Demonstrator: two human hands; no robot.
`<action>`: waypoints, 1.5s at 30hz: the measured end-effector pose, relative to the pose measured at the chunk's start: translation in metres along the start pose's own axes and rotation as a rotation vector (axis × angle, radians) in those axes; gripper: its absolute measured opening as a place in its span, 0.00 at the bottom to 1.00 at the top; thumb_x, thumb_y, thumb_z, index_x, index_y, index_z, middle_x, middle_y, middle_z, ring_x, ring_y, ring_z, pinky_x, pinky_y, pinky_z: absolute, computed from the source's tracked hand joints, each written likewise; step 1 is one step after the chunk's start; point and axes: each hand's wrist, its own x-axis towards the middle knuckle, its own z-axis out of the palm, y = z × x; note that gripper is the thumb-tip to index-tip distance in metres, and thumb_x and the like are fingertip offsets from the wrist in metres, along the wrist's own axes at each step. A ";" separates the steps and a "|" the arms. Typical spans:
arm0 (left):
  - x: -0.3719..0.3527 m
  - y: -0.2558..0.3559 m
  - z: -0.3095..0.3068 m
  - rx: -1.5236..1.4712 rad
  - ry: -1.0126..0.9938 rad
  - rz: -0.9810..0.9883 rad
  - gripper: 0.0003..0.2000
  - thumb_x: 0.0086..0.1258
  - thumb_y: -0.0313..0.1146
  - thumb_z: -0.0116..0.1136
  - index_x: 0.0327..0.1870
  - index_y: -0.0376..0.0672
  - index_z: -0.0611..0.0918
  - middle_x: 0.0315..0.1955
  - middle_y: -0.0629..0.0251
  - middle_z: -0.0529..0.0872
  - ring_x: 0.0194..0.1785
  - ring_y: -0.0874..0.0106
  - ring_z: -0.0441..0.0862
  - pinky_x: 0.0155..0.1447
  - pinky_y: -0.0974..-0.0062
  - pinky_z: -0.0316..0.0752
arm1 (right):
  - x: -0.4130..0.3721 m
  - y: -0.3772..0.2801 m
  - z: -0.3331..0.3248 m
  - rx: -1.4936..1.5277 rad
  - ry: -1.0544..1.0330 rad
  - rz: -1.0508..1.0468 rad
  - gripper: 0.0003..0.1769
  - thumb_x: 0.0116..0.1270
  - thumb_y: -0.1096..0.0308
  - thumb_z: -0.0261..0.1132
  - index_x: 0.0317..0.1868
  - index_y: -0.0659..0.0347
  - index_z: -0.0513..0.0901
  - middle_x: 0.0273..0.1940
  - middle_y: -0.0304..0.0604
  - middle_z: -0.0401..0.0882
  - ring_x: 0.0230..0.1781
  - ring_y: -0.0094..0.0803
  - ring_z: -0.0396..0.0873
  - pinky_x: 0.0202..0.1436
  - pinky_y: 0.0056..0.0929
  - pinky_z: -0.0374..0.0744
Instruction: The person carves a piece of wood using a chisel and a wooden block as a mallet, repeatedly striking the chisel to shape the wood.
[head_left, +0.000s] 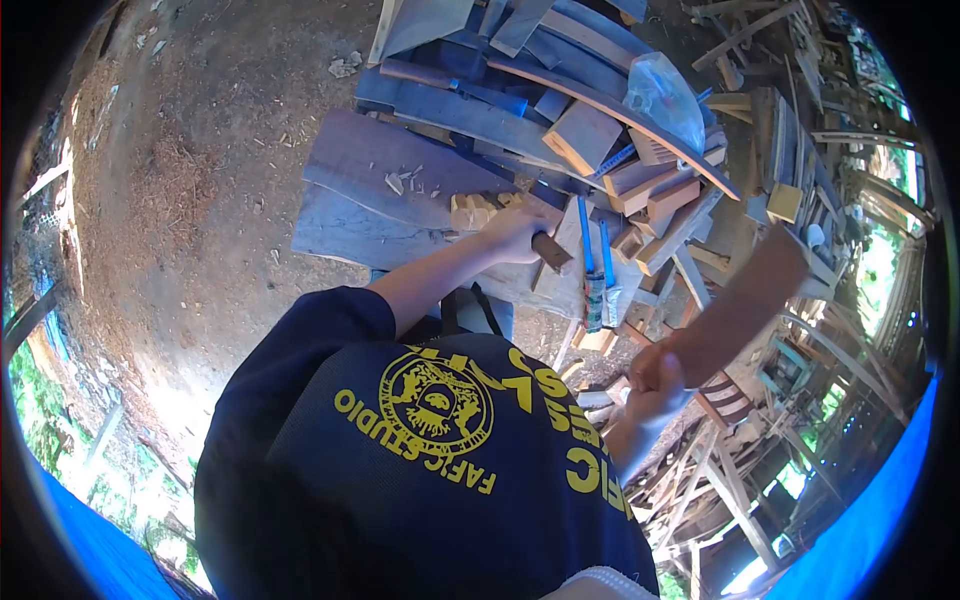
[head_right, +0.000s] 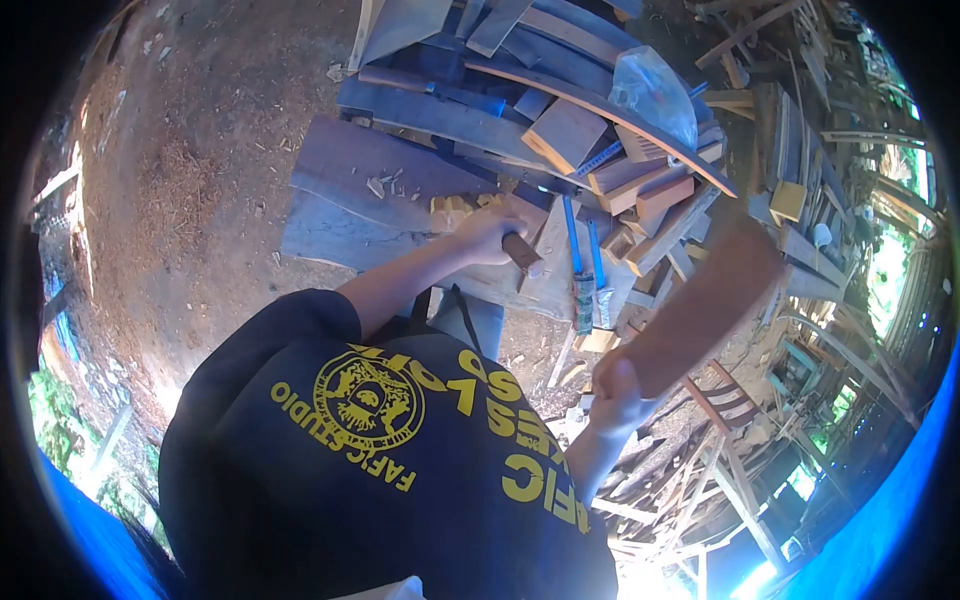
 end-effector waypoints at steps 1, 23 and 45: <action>-0.001 0.000 -0.003 0.004 0.078 0.082 0.07 0.48 0.33 0.62 0.29 0.49 0.82 0.31 0.61 0.83 0.42 0.56 0.81 0.45 0.62 0.75 | 0.000 0.001 -0.006 0.034 0.037 0.004 0.24 0.54 0.65 0.62 0.50 0.67 0.71 0.18 0.38 0.65 0.11 0.20 0.59 0.12 0.19 0.56; -0.037 0.038 -0.022 -0.066 0.100 0.398 0.18 0.37 0.30 0.67 0.34 0.47 0.78 0.32 0.63 0.79 0.43 0.58 0.77 0.49 0.63 0.72 | -0.045 0.068 -0.022 0.109 0.388 0.477 0.16 0.55 0.61 0.65 0.36 0.60 0.69 0.16 0.35 0.61 0.10 0.22 0.56 0.14 0.22 0.55; -0.041 0.031 -0.024 -0.110 0.052 0.469 0.18 0.34 0.29 0.67 0.31 0.47 0.77 0.29 0.65 0.78 0.41 0.58 0.76 0.47 0.63 0.72 | -0.050 0.068 -0.006 0.107 0.344 0.555 0.33 0.53 0.63 0.65 0.59 0.63 0.68 0.21 0.31 0.59 0.11 0.17 0.51 0.13 0.21 0.48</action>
